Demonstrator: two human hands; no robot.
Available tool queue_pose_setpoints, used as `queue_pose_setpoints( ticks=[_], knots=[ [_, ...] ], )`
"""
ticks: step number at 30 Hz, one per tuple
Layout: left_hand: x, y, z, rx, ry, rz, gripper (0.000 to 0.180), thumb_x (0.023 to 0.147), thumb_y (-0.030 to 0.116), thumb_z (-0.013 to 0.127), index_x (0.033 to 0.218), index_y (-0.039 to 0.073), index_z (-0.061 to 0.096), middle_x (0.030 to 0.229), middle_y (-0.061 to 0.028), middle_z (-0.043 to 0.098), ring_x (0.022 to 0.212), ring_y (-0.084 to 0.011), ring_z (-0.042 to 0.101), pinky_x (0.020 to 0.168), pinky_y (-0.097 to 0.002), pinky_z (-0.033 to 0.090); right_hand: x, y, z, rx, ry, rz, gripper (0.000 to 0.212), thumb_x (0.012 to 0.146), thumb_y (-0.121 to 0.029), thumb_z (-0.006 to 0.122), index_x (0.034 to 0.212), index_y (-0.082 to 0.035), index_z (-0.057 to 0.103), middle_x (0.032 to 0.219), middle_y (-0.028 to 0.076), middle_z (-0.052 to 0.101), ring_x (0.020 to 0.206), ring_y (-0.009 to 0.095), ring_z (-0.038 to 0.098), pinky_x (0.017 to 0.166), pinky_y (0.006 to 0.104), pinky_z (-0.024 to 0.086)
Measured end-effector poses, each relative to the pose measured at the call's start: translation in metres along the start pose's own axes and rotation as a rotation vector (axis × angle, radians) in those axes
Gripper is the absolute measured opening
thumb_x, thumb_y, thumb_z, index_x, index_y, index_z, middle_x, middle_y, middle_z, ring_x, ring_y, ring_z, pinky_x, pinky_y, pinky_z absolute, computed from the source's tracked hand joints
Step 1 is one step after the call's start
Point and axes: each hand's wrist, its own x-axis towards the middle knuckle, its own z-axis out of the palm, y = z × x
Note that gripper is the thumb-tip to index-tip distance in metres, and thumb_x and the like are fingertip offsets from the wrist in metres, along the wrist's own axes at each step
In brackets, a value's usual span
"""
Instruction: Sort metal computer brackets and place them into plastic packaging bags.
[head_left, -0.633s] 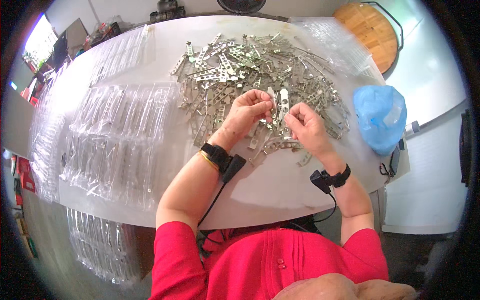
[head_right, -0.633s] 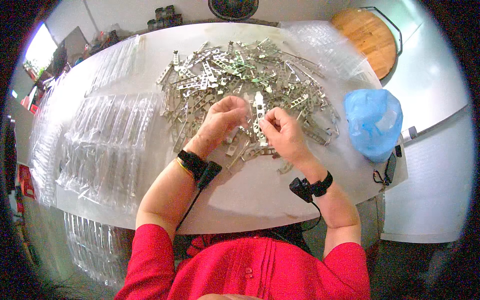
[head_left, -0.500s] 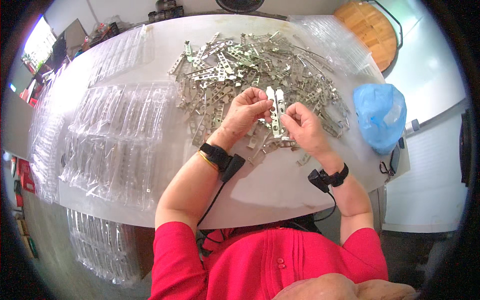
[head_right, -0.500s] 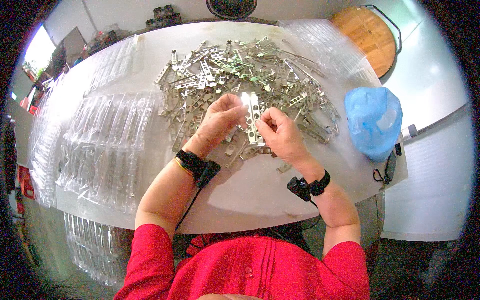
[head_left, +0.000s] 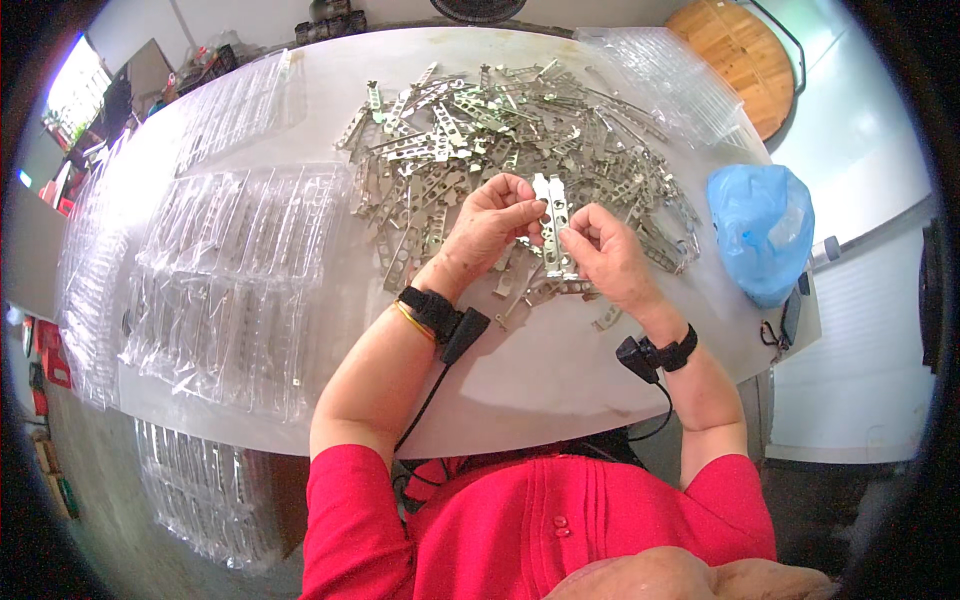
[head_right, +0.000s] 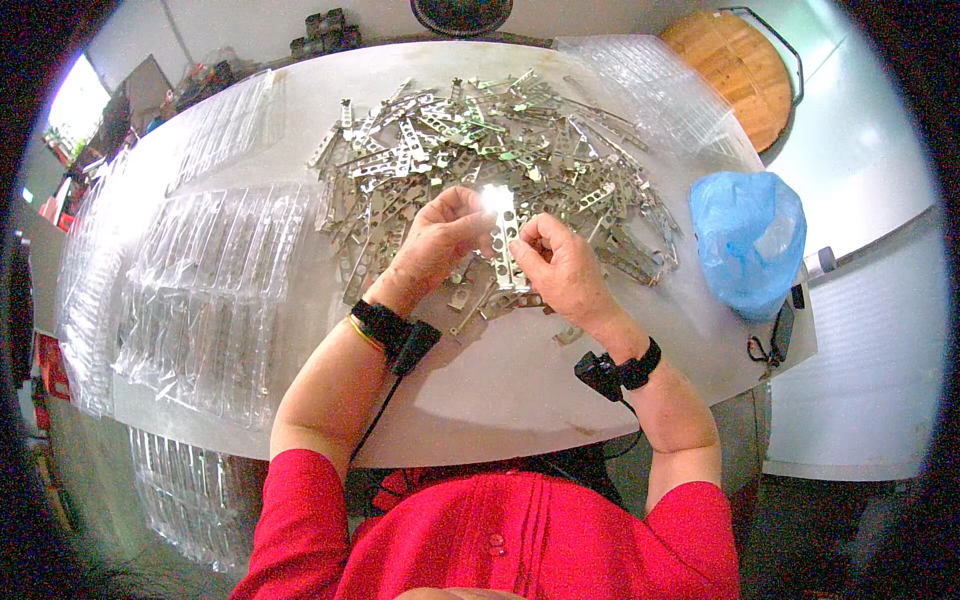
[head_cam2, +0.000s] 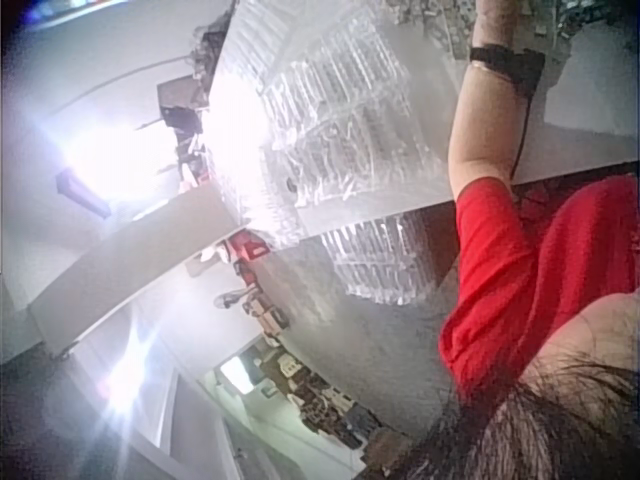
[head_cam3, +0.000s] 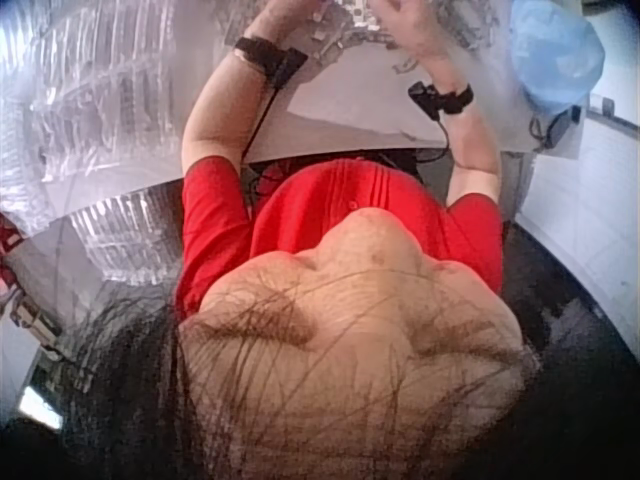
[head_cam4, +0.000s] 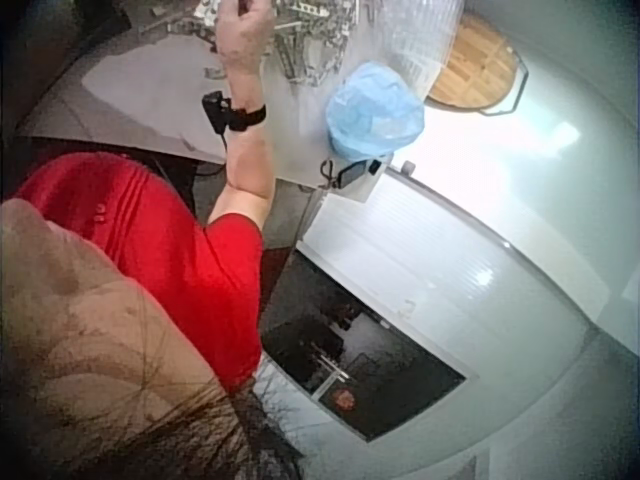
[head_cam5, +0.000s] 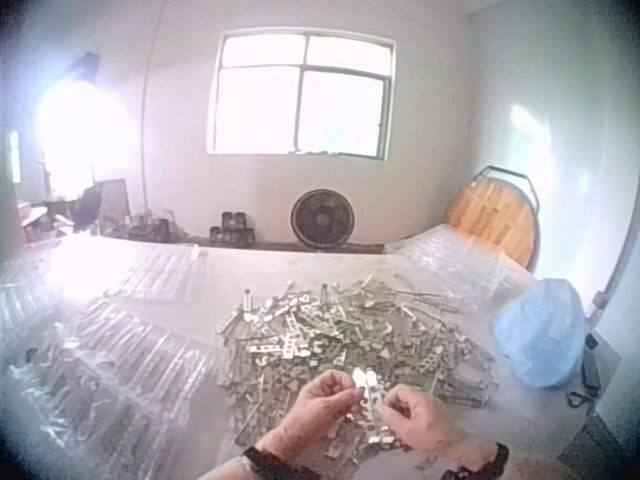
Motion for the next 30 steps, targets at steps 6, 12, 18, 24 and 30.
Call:
queue_pose_setpoints(
  ticks=[6, 12, 18, 24, 30],
  knots=[
    [0.005, 0.001, -0.001, 0.011, -0.008, -0.005, 0.015, 0.093, 0.003, 0.07, 0.099, 0.006, 0.057, 0.087, -0.0059, 0.067, 0.07, -0.0165, 0.067, 0.065, -0.0292, 0.057, 0.006, 0.003, -0.003, -0.019, 0.001, -0.02, 0.015, 0.098, -0.015, 0.064, 0.093, -0.002, 0.058, 0.074, -0.001, 0.06, 0.064, 0.004, 0.052, 0.055, 0.026, 0.043],
    [0.005, 0.003, -0.003, 0.03, 0.024, -0.022, 0.017, 0.092, 0.003, 0.07, 0.104, 0.003, 0.058, 0.088, -0.0068, 0.067, 0.07, -0.0174, 0.067, 0.064, -0.0304, 0.057, 0.009, -0.005, -0.002, -0.005, 0.005, -0.014, 0.016, 0.097, -0.015, 0.064, 0.092, -0.002, 0.057, 0.072, 0.0, 0.059, 0.064, 0.006, 0.05, 0.056, 0.0275, 0.043],
    [-0.003, 0.004, 0.002, 0.047, 0.018, -0.095, 0.013, 0.096, 0.01, 0.068, 0.106, 0.002, 0.066, 0.086, -0.0031, 0.068, 0.069, -0.0134, 0.067, 0.065, -0.0281, 0.057, 0.007, 0.006, -0.007, -0.118, 0.065, -0.109, 0.018, 0.096, -0.014, 0.064, 0.091, 0.0, 0.055, 0.069, 0.004, 0.056, 0.063, 0.01, 0.049, 0.058, 0.0309, 0.044],
    [-0.005, 0.0, 0.001, 0.047, -0.039, -0.127, 0.009, 0.097, 0.011, 0.067, 0.101, 0.002, 0.067, 0.086, -0.002, 0.067, 0.07, -0.0132, 0.067, 0.065, -0.0277, 0.057, -0.002, -0.004, -0.004, -0.231, 0.075, -0.118, 0.015, 0.094, -0.015, 0.065, 0.094, -0.001, 0.059, 0.072, 0.012, 0.063, 0.063, 0.017, 0.058, 0.058, 0.0361, 0.047],
    [-0.003, 0.003, 0.001, 0.047, -0.105, -0.158, 0.01, 0.097, 0.011, 0.068, 0.102, 0.002, 0.068, 0.087, -0.0029, 0.068, 0.072, -0.0141, 0.067, 0.066, -0.0283, 0.057, 0.002, -0.012, -0.004, -0.339, 0.009, -0.084, 0.016, 0.095, -0.016, 0.064, 0.099, -0.001, 0.06, 0.075, 0.015, 0.064, 0.064, 0.023, 0.06, 0.061, 0.0374, 0.048]
  ],
)
